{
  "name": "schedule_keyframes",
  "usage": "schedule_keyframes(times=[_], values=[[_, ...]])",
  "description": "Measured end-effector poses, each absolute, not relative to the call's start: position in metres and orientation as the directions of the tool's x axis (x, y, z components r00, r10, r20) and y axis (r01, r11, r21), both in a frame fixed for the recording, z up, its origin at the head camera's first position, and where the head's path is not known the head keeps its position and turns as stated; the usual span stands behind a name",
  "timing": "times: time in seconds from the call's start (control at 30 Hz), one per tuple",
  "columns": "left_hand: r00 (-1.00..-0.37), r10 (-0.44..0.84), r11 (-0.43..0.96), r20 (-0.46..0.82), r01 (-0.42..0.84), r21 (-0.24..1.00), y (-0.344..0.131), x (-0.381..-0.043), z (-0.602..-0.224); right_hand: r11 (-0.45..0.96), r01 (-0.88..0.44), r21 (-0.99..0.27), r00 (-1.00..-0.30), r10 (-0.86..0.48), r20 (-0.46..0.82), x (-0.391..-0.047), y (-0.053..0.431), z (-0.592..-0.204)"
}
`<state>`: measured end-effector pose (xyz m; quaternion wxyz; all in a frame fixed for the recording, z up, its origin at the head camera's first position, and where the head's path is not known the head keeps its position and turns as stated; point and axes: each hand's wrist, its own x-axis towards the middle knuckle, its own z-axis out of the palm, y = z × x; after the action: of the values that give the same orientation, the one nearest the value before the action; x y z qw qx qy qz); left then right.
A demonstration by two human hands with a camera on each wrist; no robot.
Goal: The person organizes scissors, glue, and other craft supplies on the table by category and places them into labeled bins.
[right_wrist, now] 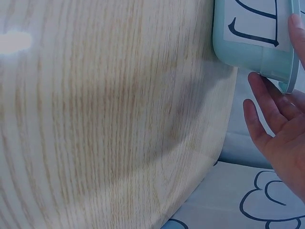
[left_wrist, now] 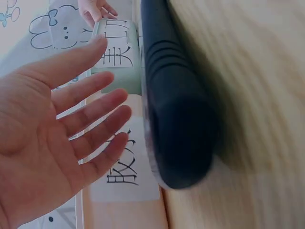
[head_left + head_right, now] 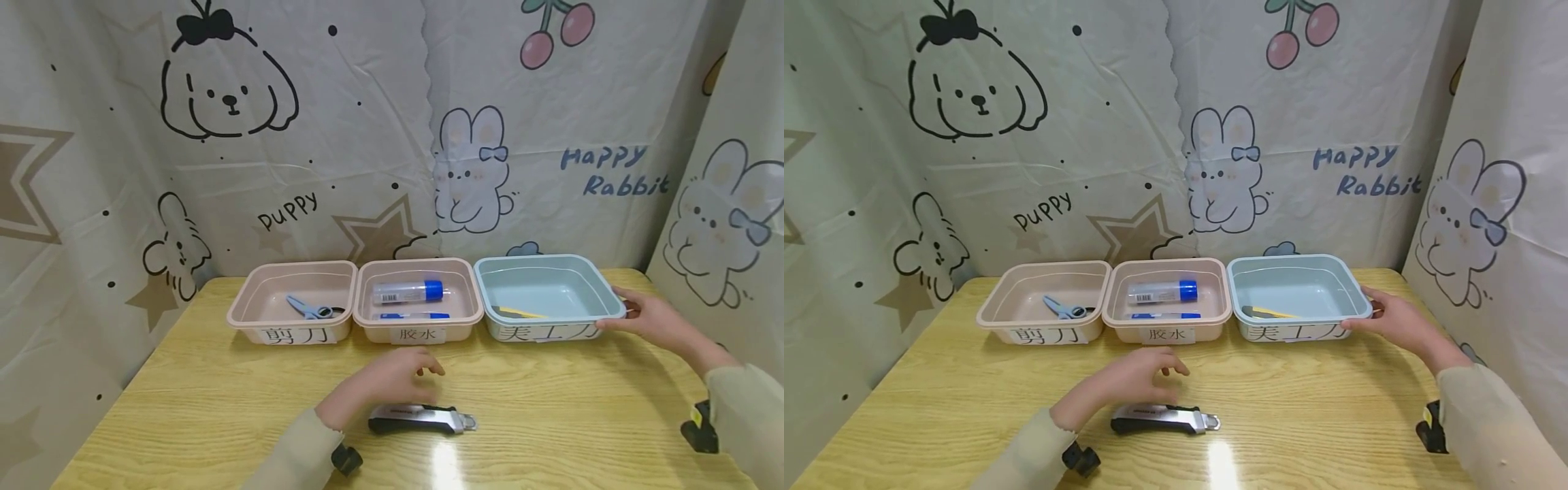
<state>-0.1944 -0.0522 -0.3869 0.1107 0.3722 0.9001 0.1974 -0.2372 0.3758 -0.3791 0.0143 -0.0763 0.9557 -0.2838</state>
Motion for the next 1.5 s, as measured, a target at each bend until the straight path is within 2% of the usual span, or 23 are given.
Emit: schedule_keyframes(times=[0.3, 0.53, 0.87, 1.3, 1.5], values=[[-0.638, 0.757, 0.64, -0.14, 0.683, 0.351, -0.069, -0.182, -0.395, 0.829, -0.136, -0.542, -0.988, -0.154, 0.012, -0.236, 0.376, -0.379], [-0.625, 0.768, 0.633, -0.139, 0.708, 0.314, -0.08, -0.175, -0.396, 0.828, -0.146, -0.542, -0.987, -0.157, 0.026, -0.237, 0.377, -0.379], [-0.662, 0.723, 0.681, -0.199, 0.634, 0.366, -0.084, -0.171, -0.397, 0.827, -0.128, -0.547, -0.99, -0.141, 0.017, -0.238, 0.379, -0.381], [-0.66, 0.745, 0.646, -0.098, 0.676, 0.355, -0.079, -0.174, -0.402, 0.822, -0.133, -0.554, -0.989, -0.148, 0.017, -0.238, 0.378, -0.381], [-0.677, 0.731, 0.652, -0.088, 0.654, 0.384, -0.068, -0.176, -0.398, 0.822, -0.137, -0.553, -0.988, -0.15, 0.021, -0.237, 0.378, -0.38]])
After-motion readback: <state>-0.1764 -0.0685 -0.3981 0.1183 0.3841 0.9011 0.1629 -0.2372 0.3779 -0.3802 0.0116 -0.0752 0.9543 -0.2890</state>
